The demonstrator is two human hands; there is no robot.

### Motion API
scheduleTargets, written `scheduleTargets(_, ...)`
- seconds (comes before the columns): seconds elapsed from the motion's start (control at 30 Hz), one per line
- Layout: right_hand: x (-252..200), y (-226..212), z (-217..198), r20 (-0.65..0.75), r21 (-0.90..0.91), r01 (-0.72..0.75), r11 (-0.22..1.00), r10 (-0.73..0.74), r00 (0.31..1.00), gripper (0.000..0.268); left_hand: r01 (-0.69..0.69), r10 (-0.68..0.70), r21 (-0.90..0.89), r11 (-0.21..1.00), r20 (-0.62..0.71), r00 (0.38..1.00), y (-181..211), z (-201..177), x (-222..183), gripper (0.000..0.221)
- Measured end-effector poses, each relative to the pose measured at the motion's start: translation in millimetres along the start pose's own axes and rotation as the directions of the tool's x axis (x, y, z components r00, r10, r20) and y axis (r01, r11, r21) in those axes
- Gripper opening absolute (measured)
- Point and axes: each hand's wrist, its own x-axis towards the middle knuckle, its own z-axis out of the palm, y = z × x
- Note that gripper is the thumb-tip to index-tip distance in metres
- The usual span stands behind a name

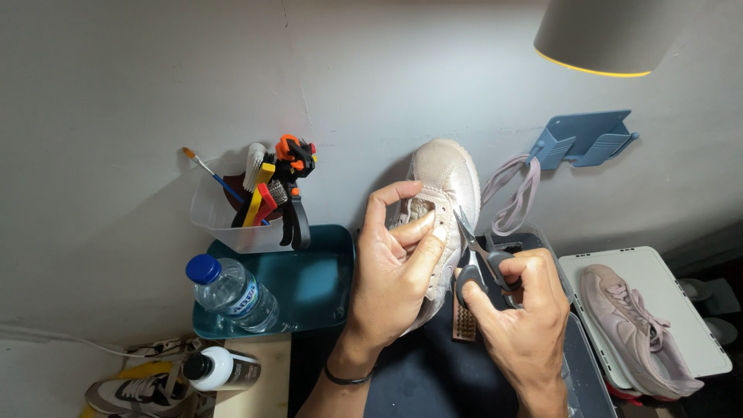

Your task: Trimming excess or loose threads from a sneaker using a pair of scissors as part of a shoe repair or cleaning process.

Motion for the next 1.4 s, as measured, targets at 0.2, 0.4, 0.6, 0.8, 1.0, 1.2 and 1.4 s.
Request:
scheduleTargets(0.2,-0.9,0.5,1.0,-0.008,0.001,-0.01,1.0,0.01,1.0,0.024,0.007,-0.007,0.014,1.0,0.001,1.0,0.1,0.5,0.1,0.033)
scheduleTargets(0.4,-3.3,3.6,3.1,-0.015,0.011,-0.024,1.0,0.024,1.0,0.024,-0.009,0.008,0.057,0.998,0.005,1.0,1.6,2.1,-0.4,0.032)
scheduleTargets(0.6,-5.4,6.1,5.1,-0.031,0.0,-0.018,1.0,0.018,0.999,0.024,-0.015,0.014,0.068,0.998,0.013,1.0,1.0,3.4,-0.5,0.031)
scheduleTargets(0.8,-4.9,4.9,5.8,-0.046,-0.006,-0.024,1.0,0.023,0.999,0.023,-0.003,0.003,0.039,0.999,0.013,1.0,0.5,3.0,-0.5,0.031)
scheduleTargets(1.0,-4.2,5.5,1.2,-0.021,0.037,-0.057,0.998,0.058,0.998,0.027,0.007,-0.007,0.04,0.999,0.008,1.0,4.0,1.2,-1.0,0.031)
scheduleTargets(1.2,-1.9,6.9,-12.2,0.012,0.07,-0.05,0.996,0.049,0.999,0.035,0.013,-0.012,0.151,0.988,-0.007,1.0,6.5,-1.7,-1.6,0.03)
scheduleTargets(1.4,4.5,10.2,-29.5,0.149,-0.027,-0.015,1.0,0.019,0.989,0.04,0.051,-0.059,0.207,0.977,0.028,0.998,11.2,-5.3,-1.7,0.03)
